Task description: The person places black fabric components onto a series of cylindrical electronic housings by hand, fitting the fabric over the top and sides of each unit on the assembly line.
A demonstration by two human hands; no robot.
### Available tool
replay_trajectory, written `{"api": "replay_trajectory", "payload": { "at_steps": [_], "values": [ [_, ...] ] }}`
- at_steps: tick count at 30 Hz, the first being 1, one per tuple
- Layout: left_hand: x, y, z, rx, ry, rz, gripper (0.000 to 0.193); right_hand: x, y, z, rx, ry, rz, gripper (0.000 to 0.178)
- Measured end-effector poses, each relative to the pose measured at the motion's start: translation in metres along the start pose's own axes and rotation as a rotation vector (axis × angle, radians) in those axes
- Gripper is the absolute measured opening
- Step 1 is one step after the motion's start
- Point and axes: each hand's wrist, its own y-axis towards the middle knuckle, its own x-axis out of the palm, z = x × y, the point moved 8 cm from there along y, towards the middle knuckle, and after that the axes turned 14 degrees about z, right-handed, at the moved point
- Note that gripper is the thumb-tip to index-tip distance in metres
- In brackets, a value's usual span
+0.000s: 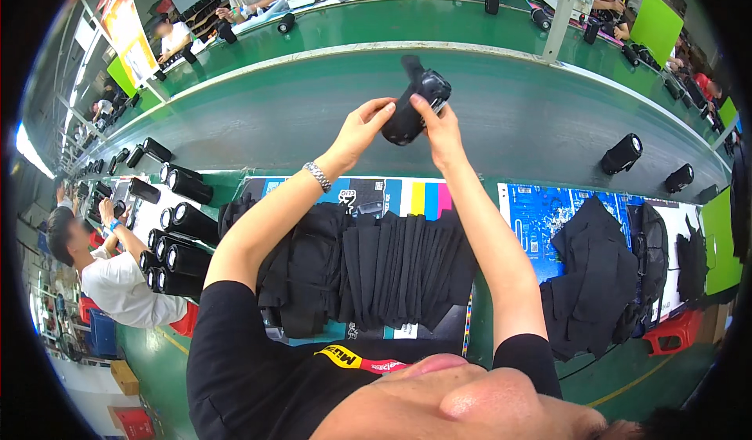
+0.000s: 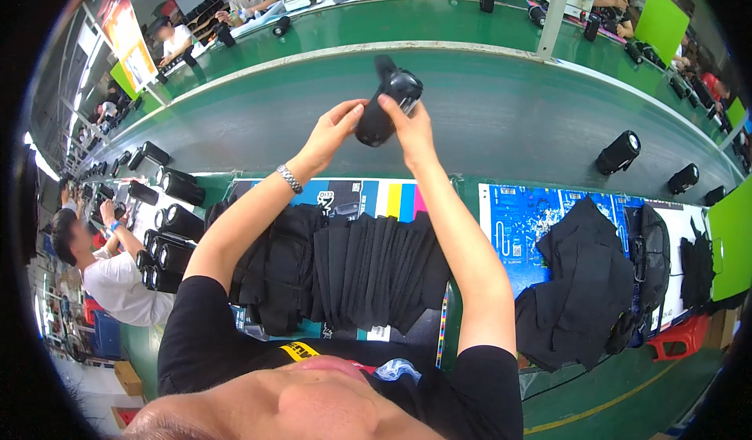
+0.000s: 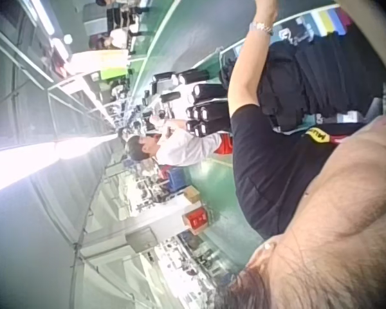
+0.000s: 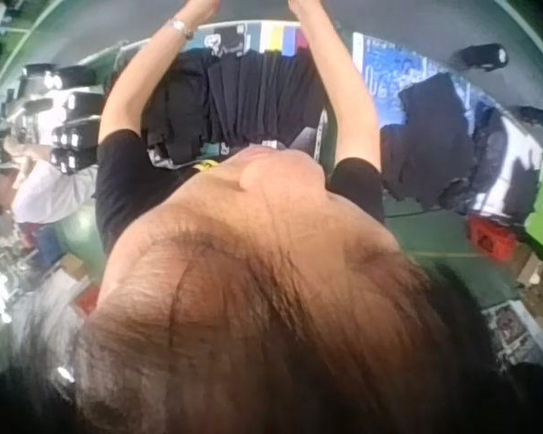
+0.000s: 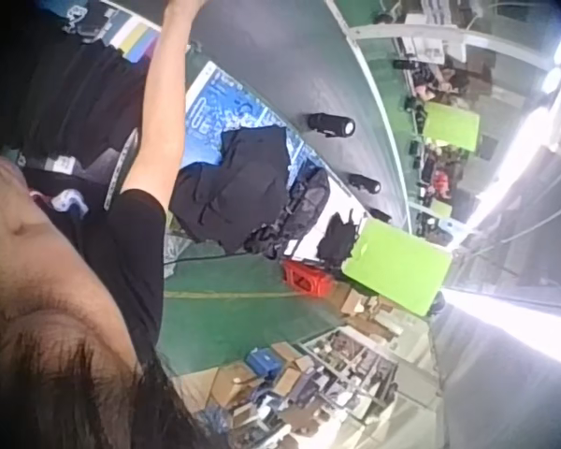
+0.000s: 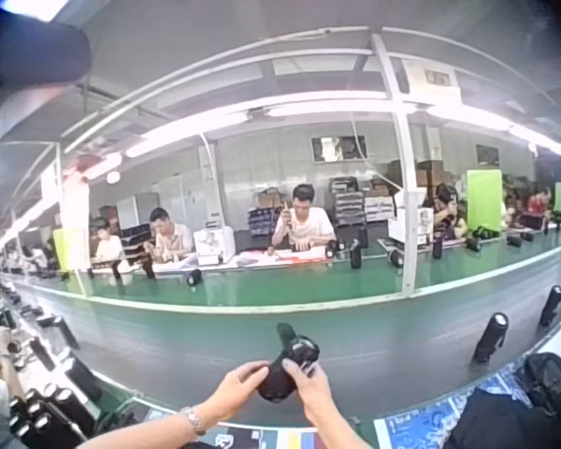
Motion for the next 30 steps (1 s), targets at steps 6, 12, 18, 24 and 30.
{"api": "replay_trajectory", "payload": {
  "at_steps": [6,12,18,24,30],
  "values": [
    [0.013,0.025,0.052,0.274,0.223,0.019,0.040,-0.021,-0.016,-0.009,-0.412,-0.607,-0.008,0.074],
    [0.039,0.049,0.030,0.113,0.475,-0.084,0.042,-0.030,-0.022,-0.020,-0.366,-0.763,0.040,0.083],
    [0.069,0.065,0.014,0.041,0.526,-0.311,0.033,-0.038,-0.015,-0.019,-0.308,-0.617,0.078,0.077],
    [0.105,0.042,0.072,0.867,0.866,-0.189,0.024,-0.044,-0.005,-0.023,-0.321,-0.692,0.152,0.079],
    [0.125,-0.004,0.105,1.190,0.934,-0.144,0.023,-0.047,0.006,-0.025,-0.347,-0.732,0.206,0.073]
  ]
}}
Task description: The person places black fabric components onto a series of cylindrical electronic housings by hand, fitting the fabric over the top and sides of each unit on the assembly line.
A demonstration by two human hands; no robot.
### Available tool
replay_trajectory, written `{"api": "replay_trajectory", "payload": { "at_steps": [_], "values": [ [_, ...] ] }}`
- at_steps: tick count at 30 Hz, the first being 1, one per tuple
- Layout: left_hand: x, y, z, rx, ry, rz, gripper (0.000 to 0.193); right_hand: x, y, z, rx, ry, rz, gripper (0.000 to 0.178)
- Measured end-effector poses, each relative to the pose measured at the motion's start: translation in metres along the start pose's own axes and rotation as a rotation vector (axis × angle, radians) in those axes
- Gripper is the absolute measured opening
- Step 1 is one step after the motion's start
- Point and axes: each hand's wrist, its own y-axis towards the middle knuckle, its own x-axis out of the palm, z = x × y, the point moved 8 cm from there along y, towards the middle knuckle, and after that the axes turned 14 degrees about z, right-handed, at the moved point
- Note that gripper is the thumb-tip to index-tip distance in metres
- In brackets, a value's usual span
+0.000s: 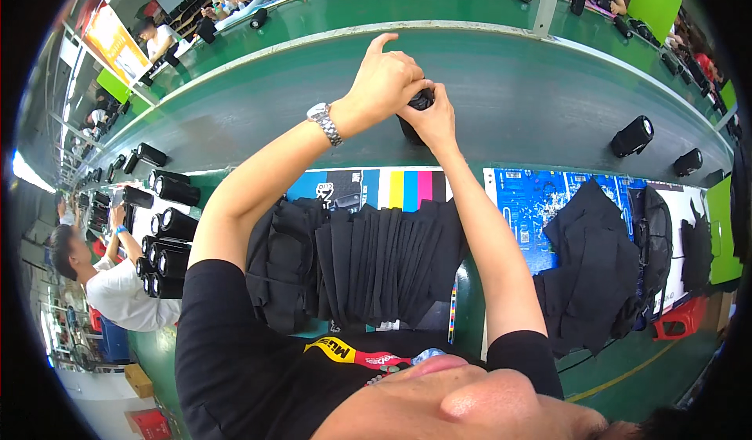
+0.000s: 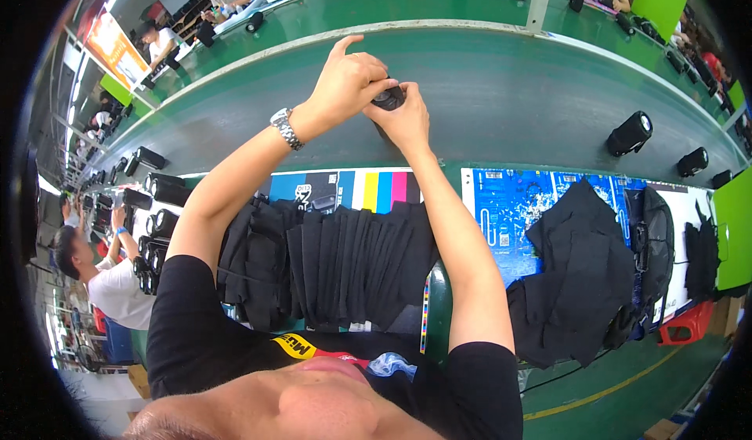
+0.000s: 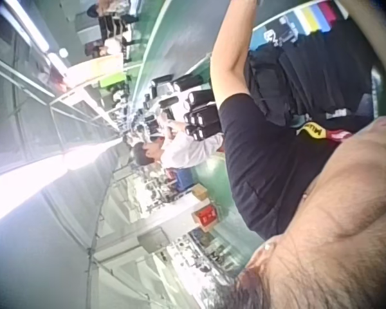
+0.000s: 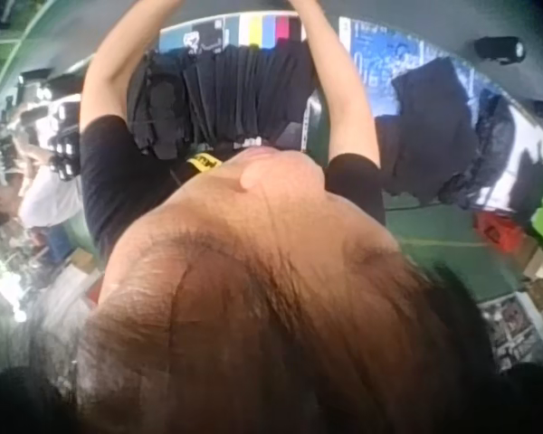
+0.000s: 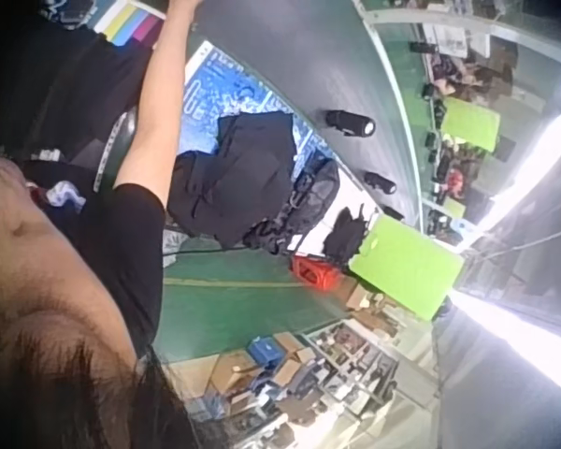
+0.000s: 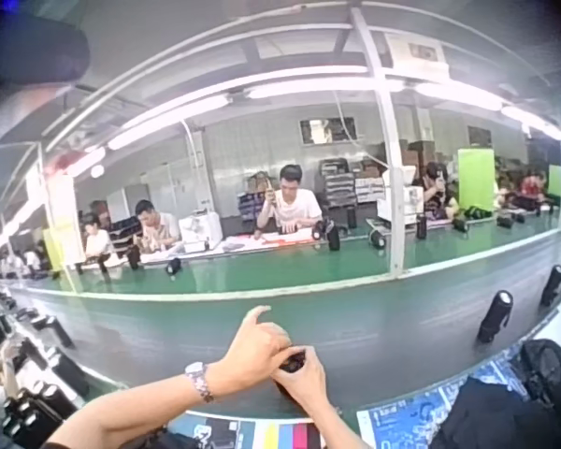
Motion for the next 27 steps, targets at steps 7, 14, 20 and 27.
{"api": "replay_trajectory", "payload": {
  "at_steps": [7,14,20,27],
  "values": [
    [0.012,-0.006,-0.027,-0.277,-0.004,-0.106,0.026,0.003,0.003,0.009,0.120,-0.051,0.003,0.074],
    [0.006,-0.020,-0.041,-0.795,-0.653,0.056,0.028,-0.031,-0.009,0.038,0.066,0.229,-0.293,0.096],
    [0.086,-0.069,-0.094,-1.439,-1.291,0.347,0.048,-0.048,0.036,0.049,0.473,0.555,-0.062,0.093],
    [0.165,-0.074,-0.034,-1.424,-1.620,0.397,0.061,-0.005,0.070,0.099,0.467,0.637,0.134,0.059]
  ]
}}
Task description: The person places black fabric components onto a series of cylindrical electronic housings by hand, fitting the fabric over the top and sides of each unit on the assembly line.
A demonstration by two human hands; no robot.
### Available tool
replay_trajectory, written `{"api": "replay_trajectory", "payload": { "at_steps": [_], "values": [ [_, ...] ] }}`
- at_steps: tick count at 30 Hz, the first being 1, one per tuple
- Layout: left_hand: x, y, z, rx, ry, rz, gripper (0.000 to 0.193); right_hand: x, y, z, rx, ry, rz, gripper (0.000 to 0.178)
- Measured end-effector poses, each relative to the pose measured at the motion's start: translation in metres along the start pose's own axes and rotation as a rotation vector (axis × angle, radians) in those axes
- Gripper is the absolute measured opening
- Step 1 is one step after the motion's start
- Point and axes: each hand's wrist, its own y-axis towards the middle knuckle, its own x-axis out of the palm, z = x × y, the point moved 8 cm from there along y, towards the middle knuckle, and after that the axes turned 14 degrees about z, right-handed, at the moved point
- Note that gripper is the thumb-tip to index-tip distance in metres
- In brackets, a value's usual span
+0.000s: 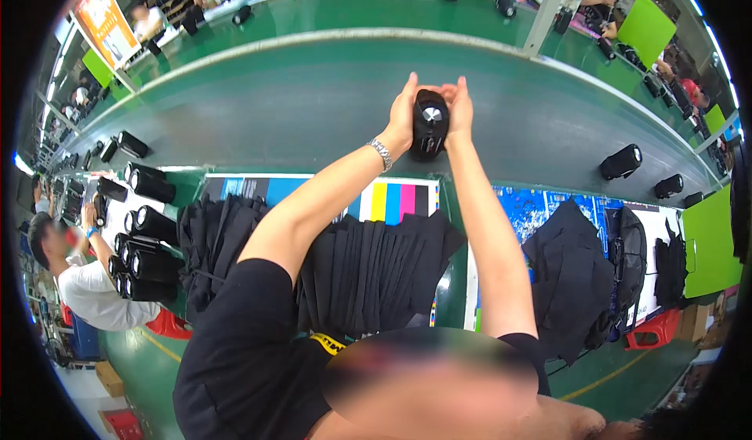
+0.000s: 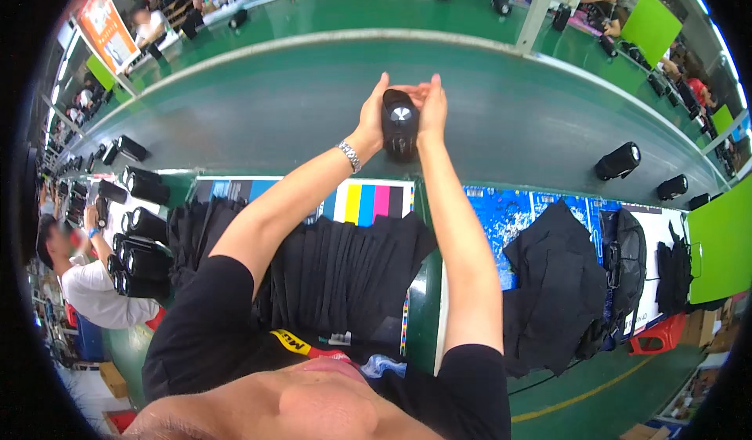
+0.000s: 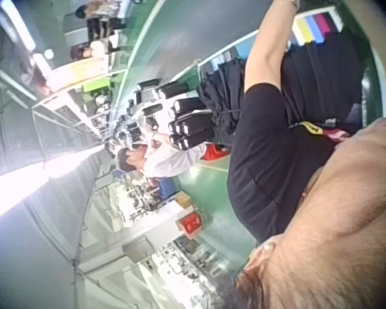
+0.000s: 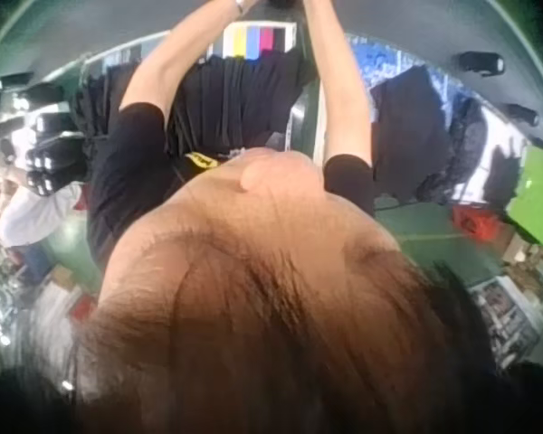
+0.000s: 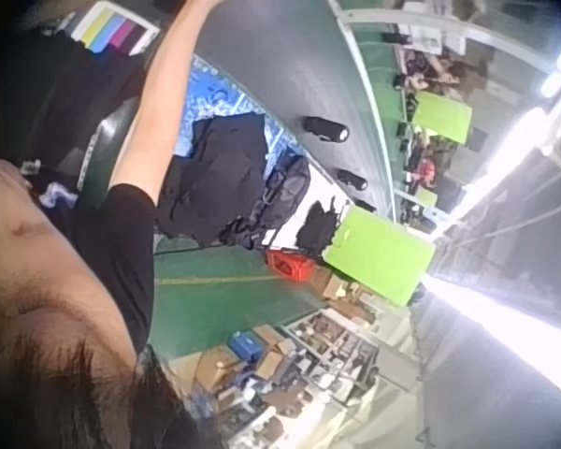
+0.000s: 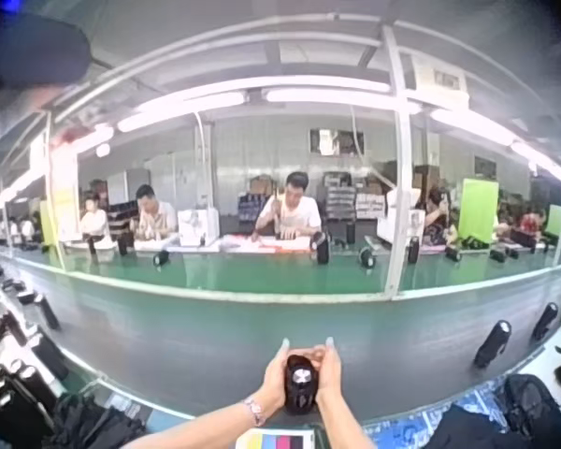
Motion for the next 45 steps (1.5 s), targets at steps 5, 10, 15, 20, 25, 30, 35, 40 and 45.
{"api": "replay_trajectory", "payload": {
  "at_steps": [5,10,15,20,25,30,35,40,45],
  "values": [
    [-0.008,-0.003,-0.011,0.078,0.091,-0.010,0.059,-0.016,-0.013,0.014,0.042,0.050,-0.016,0.042],
    [-0.036,0.015,-0.036,0.110,0.076,0.185,0.050,-0.030,-0.005,0.018,-0.104,-0.025,0.078,0.028],
    [-0.038,0.015,-0.039,0.177,0.193,0.307,0.050,-0.048,0.003,0.010,-0.222,-0.162,0.146,0.030],
    [-0.052,-0.002,0.013,0.061,0.671,0.216,0.043,-0.082,-0.019,-0.003,-0.002,-0.218,0.274,0.039],
    [-0.024,-0.092,0.122,0.308,0.896,-0.122,0.048,-0.122,-0.107,-0.065,-0.247,-0.504,0.169,0.034],
    [-0.015,-0.218,0.112,0.297,0.859,-0.330,0.039,-0.134,-0.224,-0.067,-0.524,-1.084,-0.014,0.053],
    [-0.053,-0.245,0.045,0.313,0.952,-0.371,0.035,-0.098,-0.272,-0.065,-0.547,-0.955,-0.206,0.043],
    [-0.044,-0.252,0.046,0.624,1.096,-0.440,0.034,-0.127,-0.242,-0.060,0.044,-0.187,0.017,0.034],
    [-0.060,-0.250,0.046,0.625,1.110,-0.410,0.036,-0.185,-0.199,-0.036,0.273,0.159,0.088,0.030]
  ]
}}
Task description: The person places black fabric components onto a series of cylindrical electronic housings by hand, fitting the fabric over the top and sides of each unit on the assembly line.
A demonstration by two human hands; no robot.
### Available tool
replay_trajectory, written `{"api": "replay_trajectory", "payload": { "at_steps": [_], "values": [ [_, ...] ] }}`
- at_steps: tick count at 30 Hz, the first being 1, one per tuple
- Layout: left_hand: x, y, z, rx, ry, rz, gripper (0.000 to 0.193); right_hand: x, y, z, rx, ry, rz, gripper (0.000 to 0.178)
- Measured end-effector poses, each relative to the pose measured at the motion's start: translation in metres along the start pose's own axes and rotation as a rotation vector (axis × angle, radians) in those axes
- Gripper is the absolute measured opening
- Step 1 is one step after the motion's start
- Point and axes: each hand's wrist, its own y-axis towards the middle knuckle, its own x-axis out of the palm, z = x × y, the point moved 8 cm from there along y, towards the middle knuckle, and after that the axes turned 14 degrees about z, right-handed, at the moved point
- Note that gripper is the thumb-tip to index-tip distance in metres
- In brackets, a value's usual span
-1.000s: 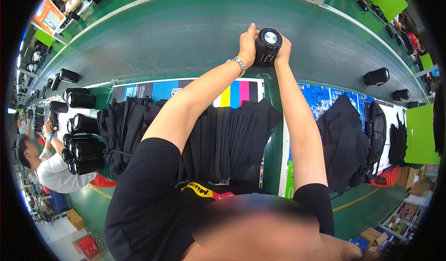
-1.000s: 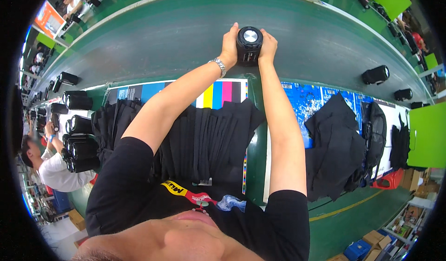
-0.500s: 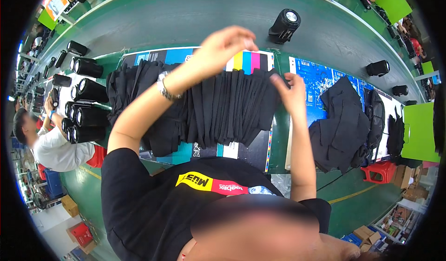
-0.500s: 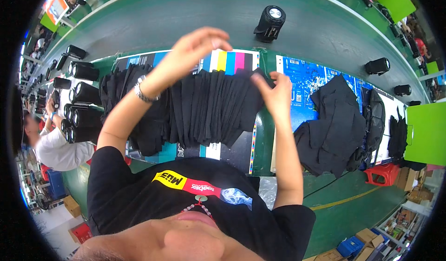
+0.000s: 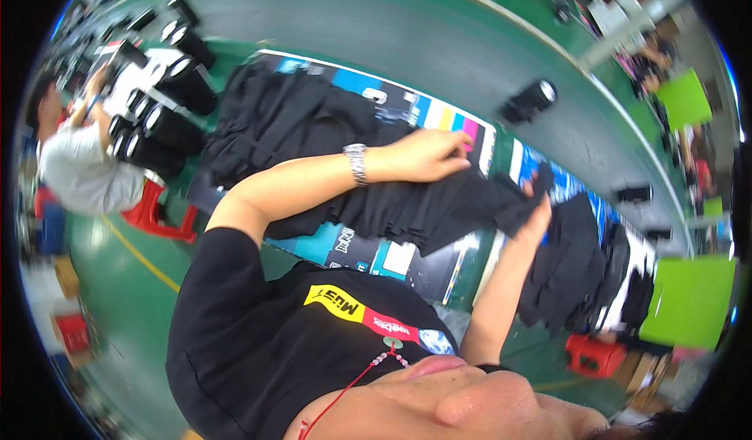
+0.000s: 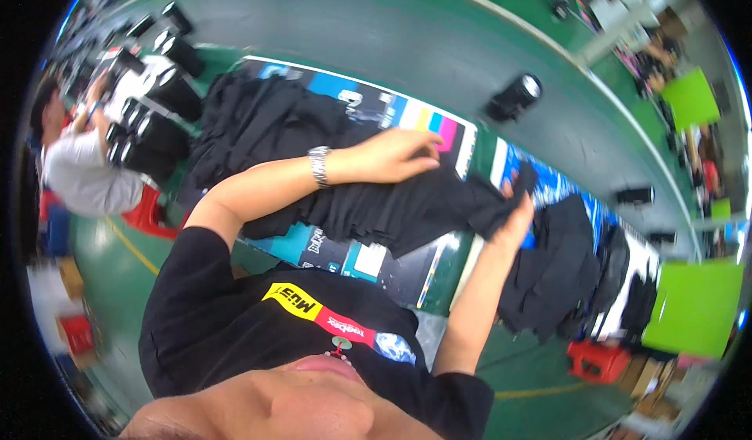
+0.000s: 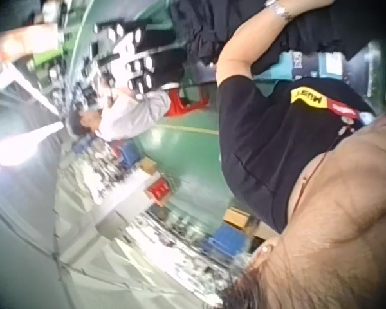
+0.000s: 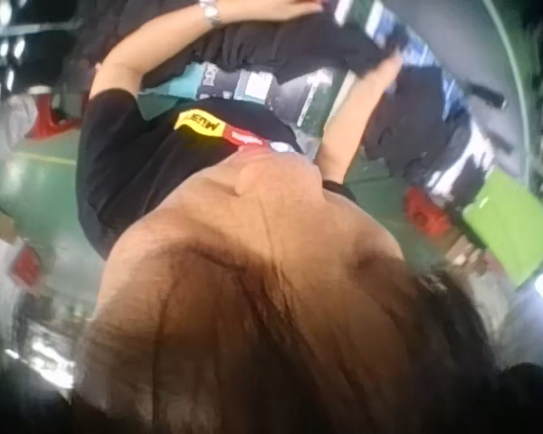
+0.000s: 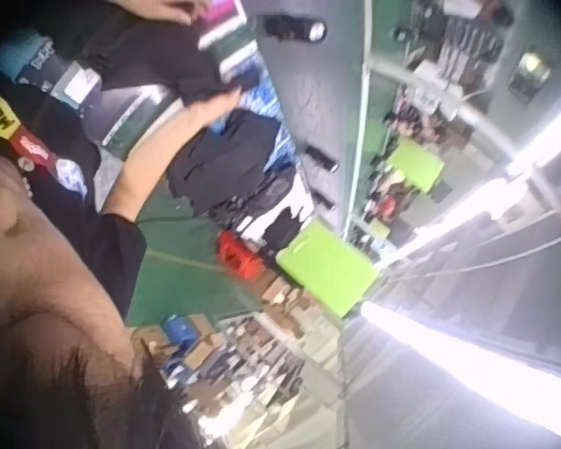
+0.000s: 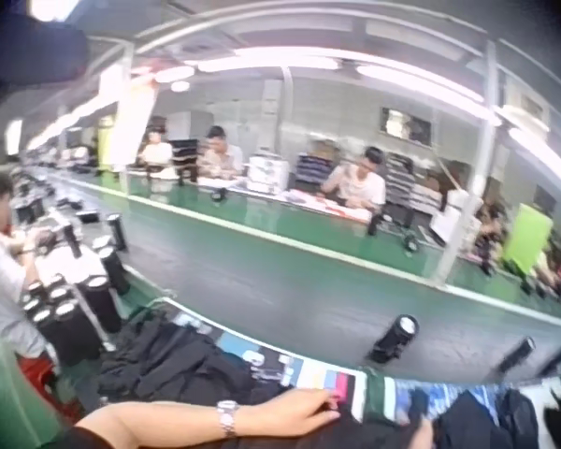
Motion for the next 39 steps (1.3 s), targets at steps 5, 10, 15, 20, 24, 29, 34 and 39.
{"api": "replay_trajectory", "payload": {
  "at_steps": [5,10,15,20,24,29,34,39],
  "values": [
    [-0.011,-0.002,0.010,-0.020,-0.111,-0.002,0.038,0.023,-0.040,-0.013,0.056,-0.070,0.093,0.034],
    [-0.124,-0.006,0.081,0.248,0.322,0.315,0.043,0.034,-0.060,-0.002,0.030,-0.062,0.100,0.048],
    [-0.282,-0.029,0.053,0.140,1.047,0.562,0.049,0.038,-0.064,-0.004,0.039,-0.003,0.156,0.047],
    [-0.397,-0.117,-0.053,-0.257,1.709,0.056,0.088,0.039,-0.048,-0.008,-0.031,-0.088,0.019,0.047],
    [-0.420,-0.144,-0.085,-0.455,1.673,-0.280,0.078,0.035,-0.046,-0.006,-0.003,-0.055,0.013,0.047],
    [-0.404,-0.111,-0.084,-0.460,1.638,-0.492,0.064,0.032,-0.044,-0.001,0.019,-0.018,0.044,0.047],
    [-0.353,-0.023,-0.057,0.010,1.604,-0.400,0.064,0.024,-0.040,0.000,0.053,-0.015,0.082,0.045],
    [-0.283,0.059,-0.058,0.339,1.458,-0.409,0.055,0.019,-0.039,0.001,0.058,-0.024,0.110,0.042]
  ]
}}
